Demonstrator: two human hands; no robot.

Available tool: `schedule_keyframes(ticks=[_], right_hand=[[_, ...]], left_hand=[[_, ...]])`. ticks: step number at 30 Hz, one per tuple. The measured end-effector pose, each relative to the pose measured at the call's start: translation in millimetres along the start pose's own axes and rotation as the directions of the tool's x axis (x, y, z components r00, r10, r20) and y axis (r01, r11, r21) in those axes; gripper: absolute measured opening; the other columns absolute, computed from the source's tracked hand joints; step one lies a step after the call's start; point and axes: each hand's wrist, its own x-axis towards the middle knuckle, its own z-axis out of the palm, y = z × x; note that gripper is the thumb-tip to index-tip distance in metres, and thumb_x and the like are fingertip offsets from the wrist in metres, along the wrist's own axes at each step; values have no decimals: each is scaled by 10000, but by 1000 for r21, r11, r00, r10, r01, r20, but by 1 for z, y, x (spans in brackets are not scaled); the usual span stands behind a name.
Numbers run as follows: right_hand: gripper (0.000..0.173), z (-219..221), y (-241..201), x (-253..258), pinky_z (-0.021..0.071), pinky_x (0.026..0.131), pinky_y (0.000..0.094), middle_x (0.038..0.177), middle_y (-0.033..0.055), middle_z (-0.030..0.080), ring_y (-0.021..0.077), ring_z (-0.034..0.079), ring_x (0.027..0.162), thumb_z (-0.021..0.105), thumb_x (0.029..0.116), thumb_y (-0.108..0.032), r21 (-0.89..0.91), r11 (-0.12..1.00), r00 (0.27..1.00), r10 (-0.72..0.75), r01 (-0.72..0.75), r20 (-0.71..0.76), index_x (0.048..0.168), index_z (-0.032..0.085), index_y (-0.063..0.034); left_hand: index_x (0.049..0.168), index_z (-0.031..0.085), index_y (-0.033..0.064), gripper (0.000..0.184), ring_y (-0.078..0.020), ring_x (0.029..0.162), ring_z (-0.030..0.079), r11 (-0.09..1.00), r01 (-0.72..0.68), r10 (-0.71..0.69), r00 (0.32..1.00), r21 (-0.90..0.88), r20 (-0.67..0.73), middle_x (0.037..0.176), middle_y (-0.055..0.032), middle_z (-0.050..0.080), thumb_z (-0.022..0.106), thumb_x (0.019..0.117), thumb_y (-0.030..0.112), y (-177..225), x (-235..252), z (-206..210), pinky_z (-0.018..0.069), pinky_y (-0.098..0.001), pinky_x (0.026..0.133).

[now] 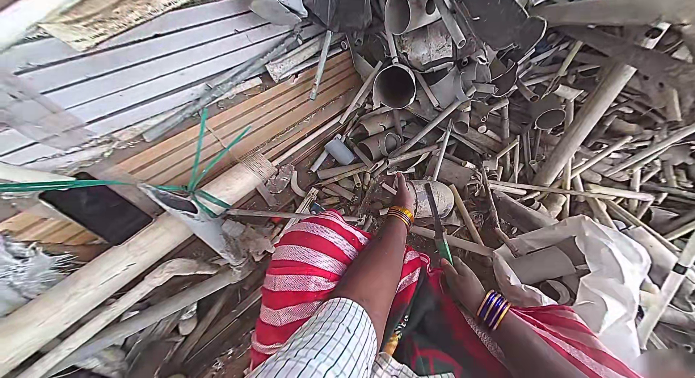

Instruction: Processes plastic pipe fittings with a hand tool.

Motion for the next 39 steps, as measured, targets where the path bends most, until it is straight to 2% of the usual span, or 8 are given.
schedule_keyframes(ticks=[5, 10, 14, 18, 22, 26, 29, 39], right_hand=[[390, 6, 14, 3, 477, 589, 295, 755, 39, 517, 105, 508, 592, 320, 1102, -257, 179, 965, 960, -147, 192, -237, 1212, 521, 58], [419, -3, 2, -2, 474, 954, 479, 1110, 260, 634, 331, 623, 1026, 363, 1122, -227, -56, 996, 992, -62, 69, 112, 1318, 531, 102], [415, 1, 13, 2, 488, 655, 334, 788, 66, 530, 138, 534, 654, 314, 1104, -252, 110, 976, 966, -161, 186, -203, 1245, 514, 83], [405, -6, 6, -1, 491, 887, 464, 1034, 239, 629, 305, 619, 920, 366, 1124, -226, 5, 998, 997, -62, 62, 41, 1294, 537, 99], [425, -1, 14, 1, 478, 599, 301, 777, 50, 522, 111, 509, 605, 311, 1099, -262, 117, 969, 957, -191, 220, -220, 1274, 499, 77], [406, -7, 0, -3, 474, 949, 485, 1105, 267, 633, 338, 627, 1012, 371, 1123, -213, -59, 997, 997, -49, 52, 59, 1307, 533, 111], [428, -4, 8, -1, 506, 664, 373, 823, 111, 573, 187, 567, 676, 326, 1097, -254, 4, 978, 961, -203, 207, -190, 1246, 531, 91], [460, -5, 11, 3, 503, 677, 333, 831, 91, 559, 142, 556, 683, 317, 1090, -267, 28, 976, 944, -202, 217, -260, 1297, 497, 102]], left_hand=[[1612, 262, 89, 788, -341, 1557, 195, 994, -24, 26, 999, -106, 18, 1683, -178, 216, 137, 1060, 636, 6, 3, -4, 192, -626, 1215], [1608, 260, 66, 795, -344, 1559, 185, 991, -22, 24, 1000, -129, 14, 1684, -189, 205, 159, 1062, 634, 6, 2, -1, 186, -615, 1218], [1606, 267, 65, 815, -335, 1558, 194, 993, -35, 39, 999, -115, 32, 1683, -187, 210, 125, 1054, 648, 3, 4, 0, 193, -591, 1228], [1603, 273, 60, 811, -347, 1559, 186, 996, -29, 31, 999, -86, 12, 1681, -193, 211, 135, 1057, 643, 4, 2, 0, 183, -612, 1222], [1607, 275, 85, 835, -343, 1550, 216, 996, -75, 77, 997, -50, 23, 1677, -185, 233, 125, 1039, 679, -1, 4, 0, 209, -599, 1219], [1614, 256, 82, 832, -344, 1562, 182, 996, -58, 60, 998, -62, 22, 1689, -178, 203, 133, 1043, 674, -2, 4, 0, 184, -614, 1221], [1617, 264, 100, 839, -327, 1553, 220, 996, -83, 84, 996, -29, 36, 1681, -167, 238, 128, 1033, 687, -4, 7, -2, 204, -588, 1229], [1595, 300, 57, 845, -346, 1545, 231, 999, -42, 42, 999, -13, 28, 1665, -205, 252, 136, 1042, 674, -2, 5, -1, 214, -582, 1223]])
